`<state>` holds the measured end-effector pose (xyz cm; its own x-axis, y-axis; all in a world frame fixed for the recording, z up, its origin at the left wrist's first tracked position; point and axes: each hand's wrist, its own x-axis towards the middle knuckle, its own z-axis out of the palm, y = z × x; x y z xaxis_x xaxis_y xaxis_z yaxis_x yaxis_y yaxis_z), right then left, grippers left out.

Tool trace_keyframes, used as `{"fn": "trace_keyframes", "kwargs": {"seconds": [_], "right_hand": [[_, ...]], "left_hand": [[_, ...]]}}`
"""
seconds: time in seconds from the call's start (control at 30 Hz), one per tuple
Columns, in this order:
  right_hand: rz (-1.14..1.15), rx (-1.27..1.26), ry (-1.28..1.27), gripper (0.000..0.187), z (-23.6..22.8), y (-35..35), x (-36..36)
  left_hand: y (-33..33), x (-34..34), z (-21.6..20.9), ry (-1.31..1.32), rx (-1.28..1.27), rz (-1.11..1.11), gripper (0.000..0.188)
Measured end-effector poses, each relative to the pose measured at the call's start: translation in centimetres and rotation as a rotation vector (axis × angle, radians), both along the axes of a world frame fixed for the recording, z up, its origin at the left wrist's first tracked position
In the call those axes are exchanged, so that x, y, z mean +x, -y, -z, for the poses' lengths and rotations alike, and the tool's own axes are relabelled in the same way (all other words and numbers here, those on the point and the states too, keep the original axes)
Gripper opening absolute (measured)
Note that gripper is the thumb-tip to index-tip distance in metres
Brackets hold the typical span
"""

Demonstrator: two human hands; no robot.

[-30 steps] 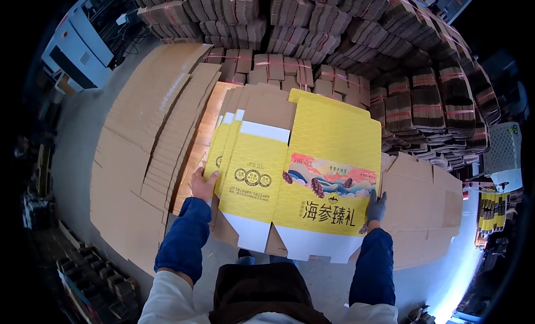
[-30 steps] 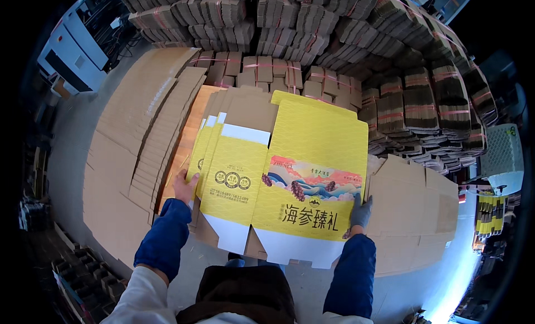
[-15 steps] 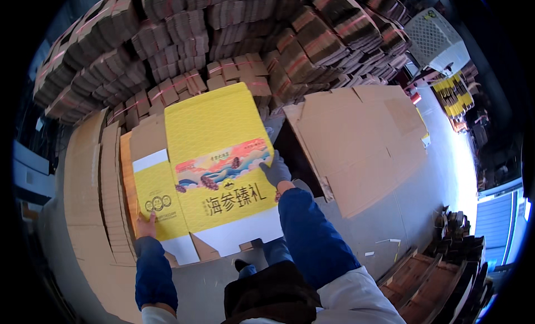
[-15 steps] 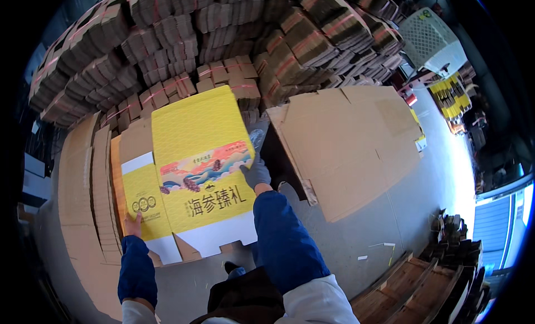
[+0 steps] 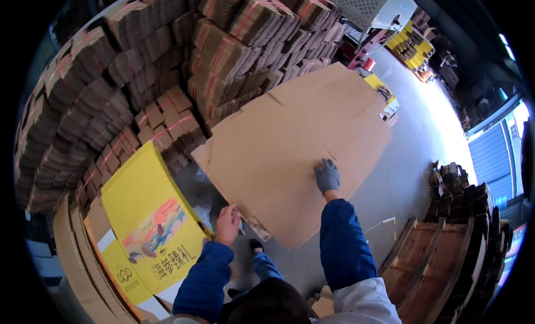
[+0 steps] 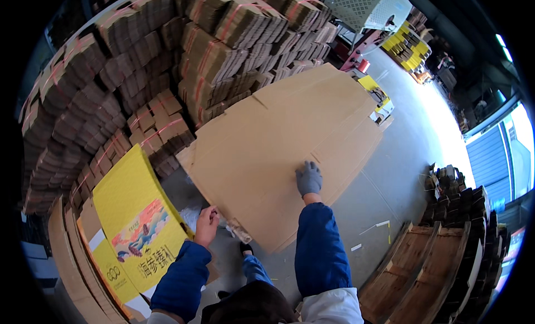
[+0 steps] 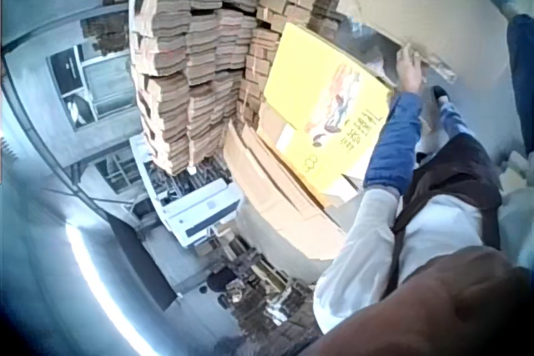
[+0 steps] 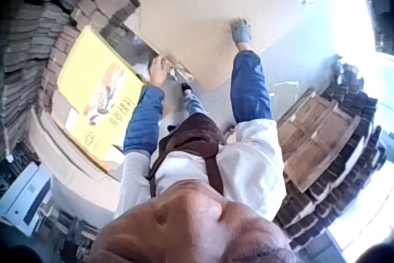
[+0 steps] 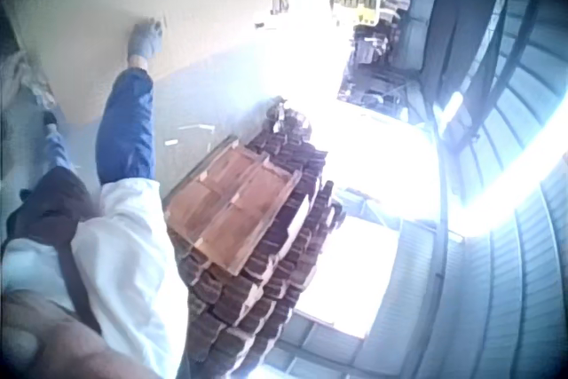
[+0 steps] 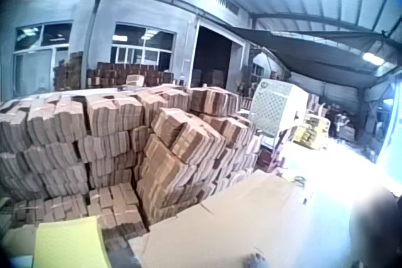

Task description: The person assembles yellow printed cardboard boxes by folding the flat sheets into shape. They repeatedly pick up a sheet, fold the side flaps inward, and then fold the top and bottom flaps to form the box structure. The person stacks the completed boxes on a pile to the side.

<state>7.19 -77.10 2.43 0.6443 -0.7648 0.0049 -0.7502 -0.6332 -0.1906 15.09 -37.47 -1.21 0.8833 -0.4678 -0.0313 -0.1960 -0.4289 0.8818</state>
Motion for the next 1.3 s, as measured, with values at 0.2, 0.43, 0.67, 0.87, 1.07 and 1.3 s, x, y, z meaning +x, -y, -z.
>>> {"fn": "trace_keyframes", "kwargs": {"seconds": [0.2, 0.43, 0.67, 0.87, 1.07, 1.3], "right_hand": [[0.198, 0.07, 0.119, 0.056, -0.9, 15.6, -3.4], [0.345, 0.19, 0.119, 0.071, -1.4, 22.3, -0.1], [0.335, 0.214, 0.003, 0.061, -1.8, 25.5, 0.3], [0.259, 1.137, 0.755, 0.031, -2.3, 26.2, 0.1], [-0.328, 0.714, 0.544, 0.063, -2.6, 29.1, -5.2], [-0.253, 0.66, 0.766, 0.057, -11.2, 27.5, -4.8]], "left_hand": [[4.9, -1.0, 2.3, -0.088, 0.129, -0.088, 0.04], [3.8, -0.2, 4.1, -0.322, 0.101, -0.409, 0.034], [4.4, 0.3, 3.3, -0.632, 0.011, -0.494, 0.023], [2.5, 1.0, 5.7, -0.541, -0.095, -0.499, 0.018], [7.2, 1.6, 2.4, -0.119, 0.111, -0.424, 0.048], [-9.9, -3.3, -8.8, 0.199, 0.132, -0.291, 0.044]]}}
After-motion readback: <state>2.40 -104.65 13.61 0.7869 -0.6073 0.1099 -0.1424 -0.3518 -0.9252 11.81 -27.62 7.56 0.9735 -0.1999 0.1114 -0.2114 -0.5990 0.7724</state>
